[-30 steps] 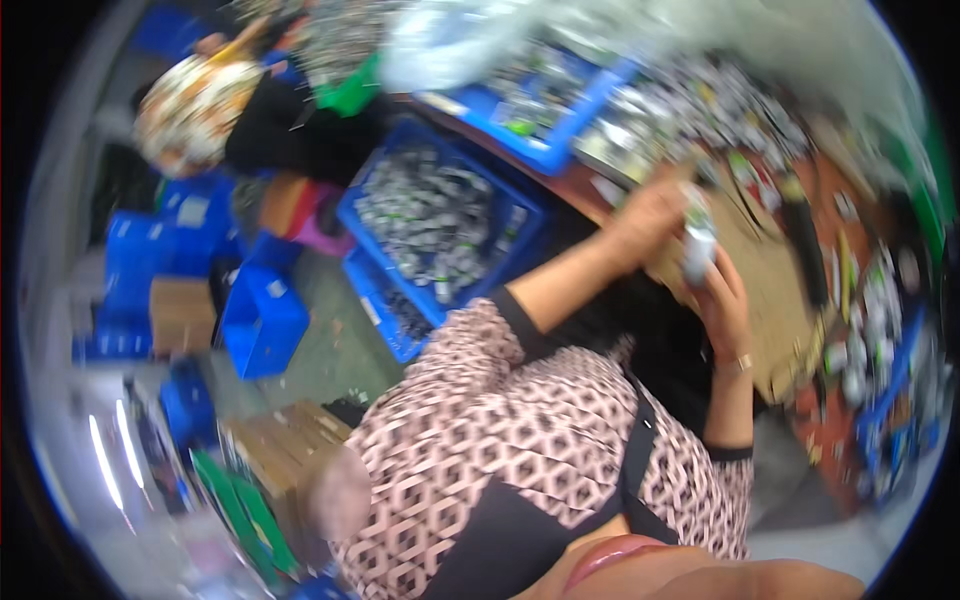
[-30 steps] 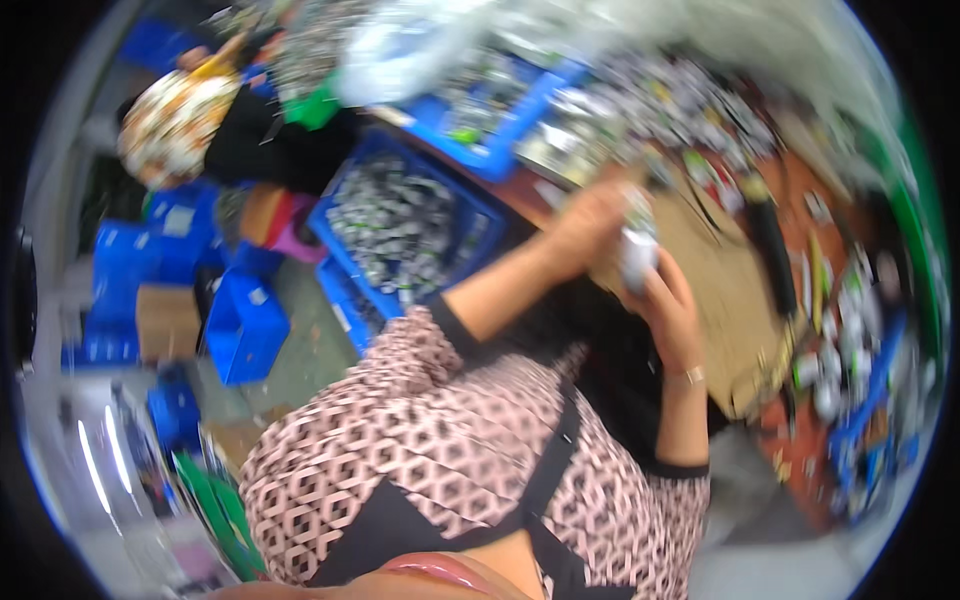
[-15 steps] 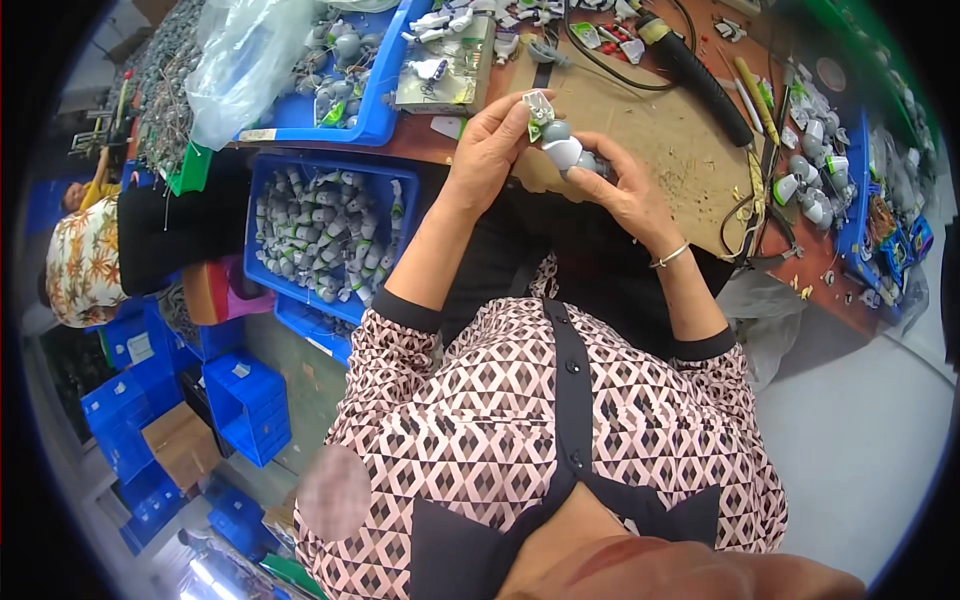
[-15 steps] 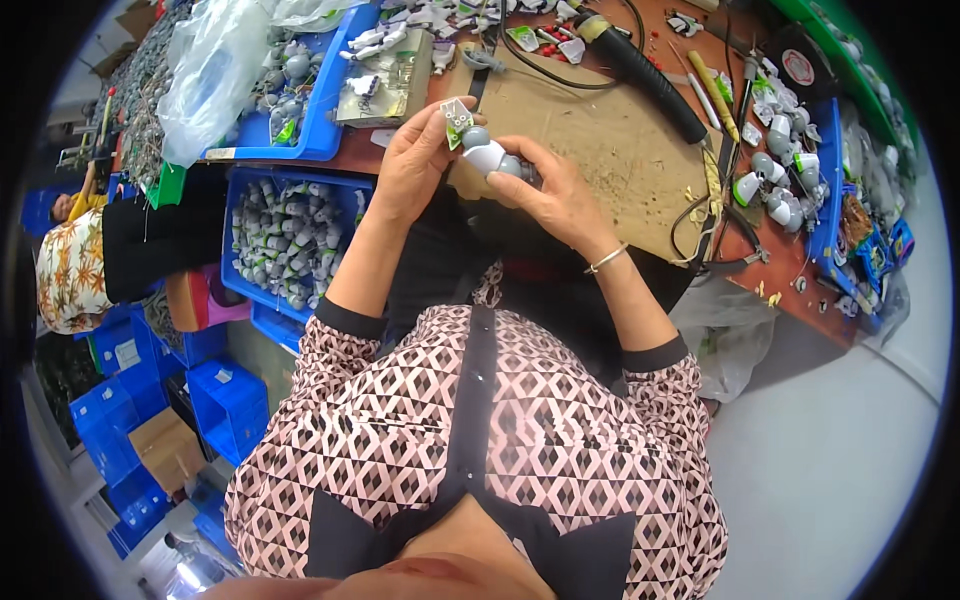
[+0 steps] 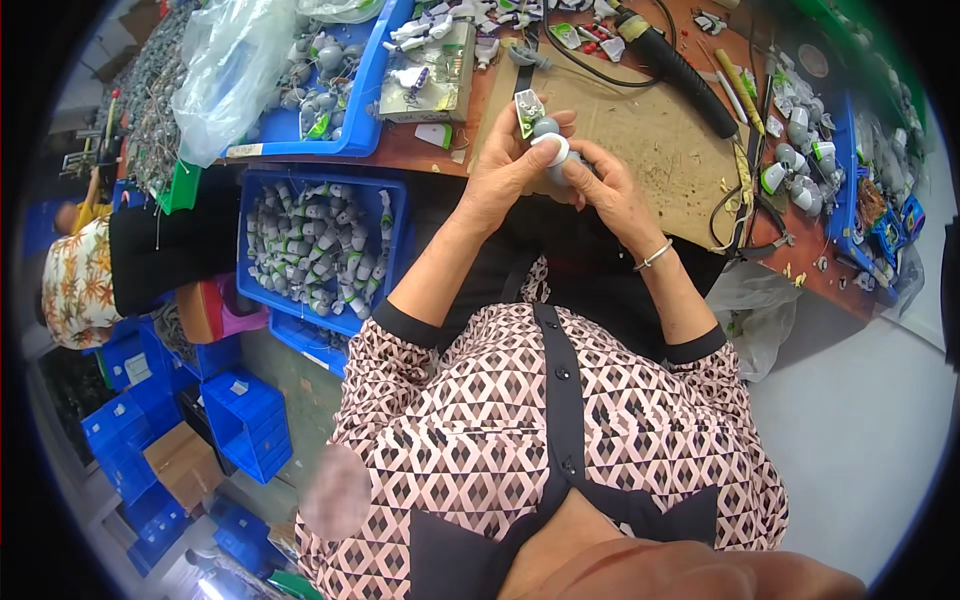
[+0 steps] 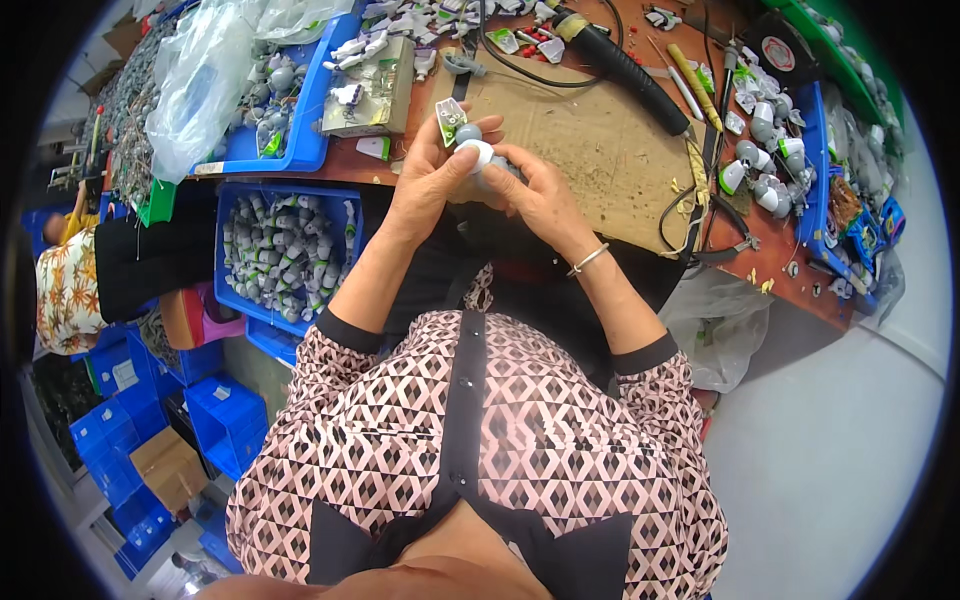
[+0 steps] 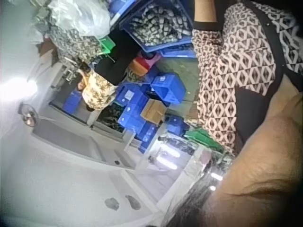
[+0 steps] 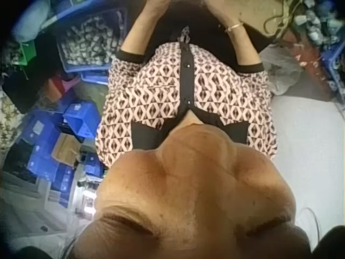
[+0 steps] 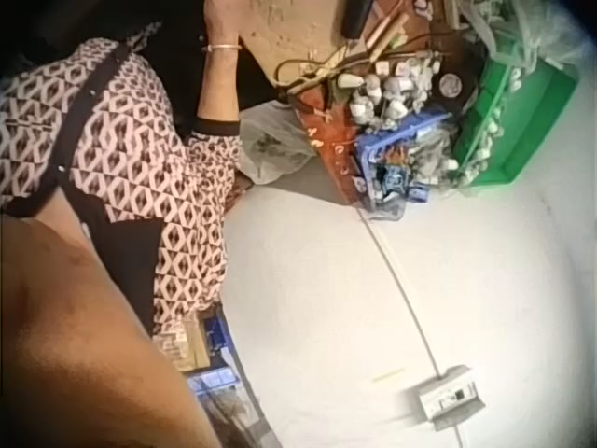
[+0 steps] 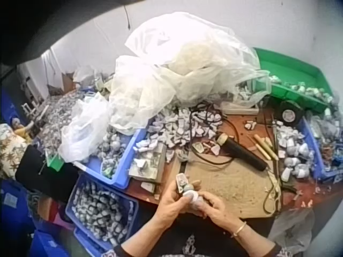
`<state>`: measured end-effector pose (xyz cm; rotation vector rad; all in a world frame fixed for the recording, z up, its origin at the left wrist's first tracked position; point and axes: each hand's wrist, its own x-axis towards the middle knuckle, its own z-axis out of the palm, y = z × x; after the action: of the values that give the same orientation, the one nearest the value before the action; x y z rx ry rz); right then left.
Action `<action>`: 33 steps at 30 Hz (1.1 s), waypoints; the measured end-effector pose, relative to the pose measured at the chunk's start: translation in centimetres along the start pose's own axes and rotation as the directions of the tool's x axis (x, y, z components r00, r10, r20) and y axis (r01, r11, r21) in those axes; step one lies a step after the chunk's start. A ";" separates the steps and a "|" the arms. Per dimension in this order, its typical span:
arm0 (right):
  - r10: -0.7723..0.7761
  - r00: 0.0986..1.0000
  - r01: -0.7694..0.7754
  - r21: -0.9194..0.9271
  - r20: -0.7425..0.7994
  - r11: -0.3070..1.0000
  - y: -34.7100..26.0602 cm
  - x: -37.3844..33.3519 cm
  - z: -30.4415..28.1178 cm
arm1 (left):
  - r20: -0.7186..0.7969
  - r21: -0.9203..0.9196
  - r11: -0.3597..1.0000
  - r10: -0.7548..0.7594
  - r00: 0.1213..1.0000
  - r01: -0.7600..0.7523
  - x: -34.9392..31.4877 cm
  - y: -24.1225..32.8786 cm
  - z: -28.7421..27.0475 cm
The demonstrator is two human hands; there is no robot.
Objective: Assembling LED light bulbs by attaching internal components and using an electric screwdriver to fasten them.
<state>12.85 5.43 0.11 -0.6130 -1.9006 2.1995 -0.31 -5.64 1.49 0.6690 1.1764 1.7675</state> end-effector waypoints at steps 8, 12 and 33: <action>-0.430 0.901 0.304 -0.783 0.052 0.543 -4.9 -0.6 -0.5 | -0.039 -0.143 0.990 0.008 0.999 -0.014 1.4 -1.5 -1.4; -0.864 0.478 0.712 0.507 0.155 0.485 -13.2 -1.5 2.3 | -0.077 -0.188 0.982 -0.032 0.997 0.017 0.8 -0.6 -1.5; -0.877 0.478 0.855 -0.253 0.047 0.452 -15.4 -1.1 -0.4 | 0.148 -0.013 0.983 -0.179 0.973 0.183 0.5 -1.4 -1.9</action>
<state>11.92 7.97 15.35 0.2614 -1.8107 1.2292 -1.52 -5.82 -0.53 0.6433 1.0775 1.5518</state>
